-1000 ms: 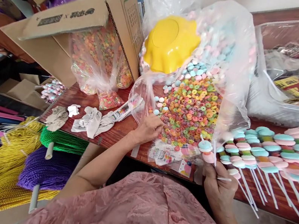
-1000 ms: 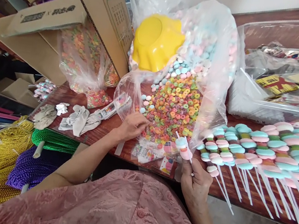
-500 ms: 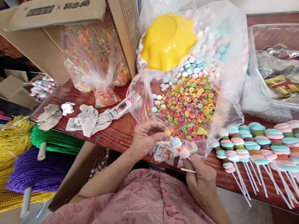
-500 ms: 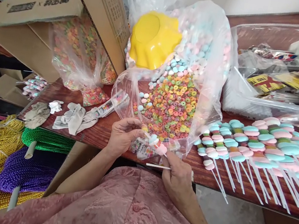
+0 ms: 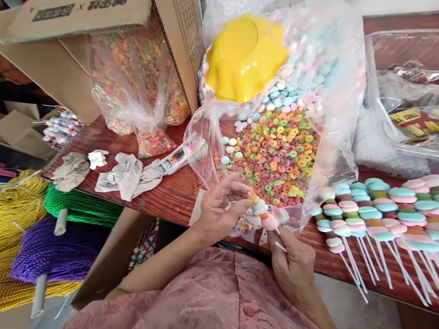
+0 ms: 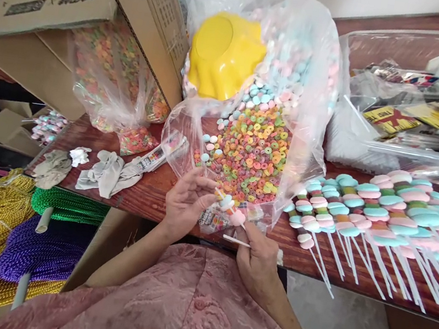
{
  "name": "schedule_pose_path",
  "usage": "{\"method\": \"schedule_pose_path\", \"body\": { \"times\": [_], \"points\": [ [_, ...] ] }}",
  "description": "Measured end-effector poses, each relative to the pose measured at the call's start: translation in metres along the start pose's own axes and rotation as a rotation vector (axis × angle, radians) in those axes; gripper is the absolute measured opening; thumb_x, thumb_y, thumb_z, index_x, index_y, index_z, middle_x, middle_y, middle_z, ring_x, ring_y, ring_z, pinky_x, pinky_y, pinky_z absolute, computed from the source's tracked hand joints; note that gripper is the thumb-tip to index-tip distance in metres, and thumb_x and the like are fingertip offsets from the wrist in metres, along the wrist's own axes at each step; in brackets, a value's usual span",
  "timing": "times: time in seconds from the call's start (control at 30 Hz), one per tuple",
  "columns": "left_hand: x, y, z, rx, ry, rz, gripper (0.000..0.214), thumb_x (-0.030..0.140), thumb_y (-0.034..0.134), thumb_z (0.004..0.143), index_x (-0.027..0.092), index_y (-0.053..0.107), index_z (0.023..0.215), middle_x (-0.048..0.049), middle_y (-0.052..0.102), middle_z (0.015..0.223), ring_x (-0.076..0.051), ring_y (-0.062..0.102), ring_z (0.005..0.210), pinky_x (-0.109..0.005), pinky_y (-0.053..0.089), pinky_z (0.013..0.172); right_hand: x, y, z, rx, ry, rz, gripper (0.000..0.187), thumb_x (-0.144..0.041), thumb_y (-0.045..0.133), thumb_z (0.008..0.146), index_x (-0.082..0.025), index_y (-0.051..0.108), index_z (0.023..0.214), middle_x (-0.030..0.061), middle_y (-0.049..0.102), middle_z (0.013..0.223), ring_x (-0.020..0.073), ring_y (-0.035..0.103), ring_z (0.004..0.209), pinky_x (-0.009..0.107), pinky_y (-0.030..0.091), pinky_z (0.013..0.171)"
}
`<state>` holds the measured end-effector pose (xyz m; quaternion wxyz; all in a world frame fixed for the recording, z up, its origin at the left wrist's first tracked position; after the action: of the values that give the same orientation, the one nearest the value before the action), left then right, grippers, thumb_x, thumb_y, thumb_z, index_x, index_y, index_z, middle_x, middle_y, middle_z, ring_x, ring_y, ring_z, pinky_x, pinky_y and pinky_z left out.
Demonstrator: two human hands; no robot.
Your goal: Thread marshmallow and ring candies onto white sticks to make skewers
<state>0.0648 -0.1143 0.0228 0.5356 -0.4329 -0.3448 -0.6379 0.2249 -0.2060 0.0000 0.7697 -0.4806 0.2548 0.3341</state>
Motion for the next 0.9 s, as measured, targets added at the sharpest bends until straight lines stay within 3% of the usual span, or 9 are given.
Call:
{"method": "schedule_pose_path", "body": {
  "times": [0.07,0.13,0.23,0.47,0.63,0.7,0.8,0.9],
  "points": [
    [-0.013,0.003,0.000,0.021,-0.246,-0.173,0.038,0.037,0.074,0.081,0.021,0.068,0.115,-0.0048,0.072,0.100,-0.010,0.065,0.074,-0.022,0.055,0.067,0.000,0.000,0.001,0.018,-0.003,0.003,0.021,-0.021,0.051,0.095,-0.017,0.063,0.079,-0.0048,0.048,0.057,0.0081,0.043,0.047,0.021,0.034,0.048],
    [-0.022,0.011,-0.002,-0.042,-0.430,-0.276,0.032,0.042,0.076,0.077,0.017,0.074,0.097,-0.0043,0.072,0.090,-0.008,0.060,0.065,-0.021,0.052,0.062,0.001,0.001,0.000,0.019,-0.014,0.013,0.019,-0.020,0.050,0.095,-0.017,0.065,0.083,-0.0044,0.050,0.058,0.0086,0.044,0.048,0.021,0.036,0.049],
    [-0.029,0.020,-0.007,-0.083,-0.574,-0.370,0.032,0.045,0.080,0.072,0.014,0.076,0.081,-0.0023,0.069,0.074,-0.008,0.058,0.062,-0.022,0.050,0.063,0.006,0.003,-0.002,0.019,-0.027,0.026,0.016,-0.017,0.051,0.095,-0.016,0.067,0.095,-0.0038,0.054,0.062,0.0088,0.047,0.050,0.020,0.039,0.051],
    [-0.030,0.032,-0.012,-0.197,-0.569,-0.329,0.031,0.041,0.083,0.068,0.013,0.076,0.076,-0.0037,0.069,0.075,-0.010,0.060,0.067,-0.023,0.049,0.066,0.016,0.004,-0.010,0.056,-0.032,-0.009,0.017,-0.017,0.052,0.094,-0.017,0.067,0.085,-0.0054,0.047,0.055,0.0083,0.043,0.044,0.022,0.033,0.044],
    [-0.035,0.037,-0.018,-0.257,-0.615,-0.306,0.038,0.048,0.082,0.067,0.012,0.076,0.079,-0.0043,0.070,0.074,-0.011,0.060,0.066,-0.025,0.049,0.067,0.014,0.004,-0.009,0.079,-0.059,-0.022,0.017,-0.017,0.052,0.093,-0.016,0.068,0.090,-0.0039,0.056,0.058,0.0083,0.046,0.044,0.021,0.036,0.045],
    [-0.036,0.036,-0.011,-0.338,-0.648,-0.282,0.044,0.053,0.081,0.066,0.012,0.076,0.082,-0.0053,0.071,0.077,-0.012,0.061,0.068,-0.025,0.049,0.068,0.016,0.003,-0.007,0.073,-0.048,-0.013,0.017,-0.018,0.052,0.092,-0.016,0.069,0.090,-0.0036,0.057,0.059,0.0084,0.046,0.045,0.021,0.037,0.046],
    [-0.039,0.019,0.023,-0.430,-0.640,-0.173,0.052,0.056,0.078,0.069,0.013,0.075,0.099,-0.0073,0.072,0.085,-0.013,0.062,0.068,-0.025,0.048,0.062,0.030,-0.008,-0.007,0.134,0.024,-0.011,0.015,-0.021,0.057,0.091,-0.017,0.070,0.085,-0.0048,0.051,0.055,0.0080,0.041,0.044,0.022,0.036,0.046],
    [-0.042,-0.021,0.086,-0.229,-0.407,0.157,0.045,0.052,0.061,0.086,0.014,0.072,0.107,-0.0080,0.072,0.090,-0.015,0.063,0.071,-0.027,0.049,0.064,0.049,-0.021,-0.010,0.229,0.147,-0.038,0.016,-0.025,0.060,0.089,-0.017,0.070,0.079,-0.0053,0.043,0.051,0.0086,0.037,0.044,0.023,0.033,0.045]
  ]
}}
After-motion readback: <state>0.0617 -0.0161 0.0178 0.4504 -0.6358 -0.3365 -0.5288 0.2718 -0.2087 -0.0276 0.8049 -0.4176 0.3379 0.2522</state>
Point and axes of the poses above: each hand's wrist, its own z-axis towards the middle knuckle, its own y-axis out of the palm, x = y × z, the point moved 6 cm from there along z, towards the middle knuckle
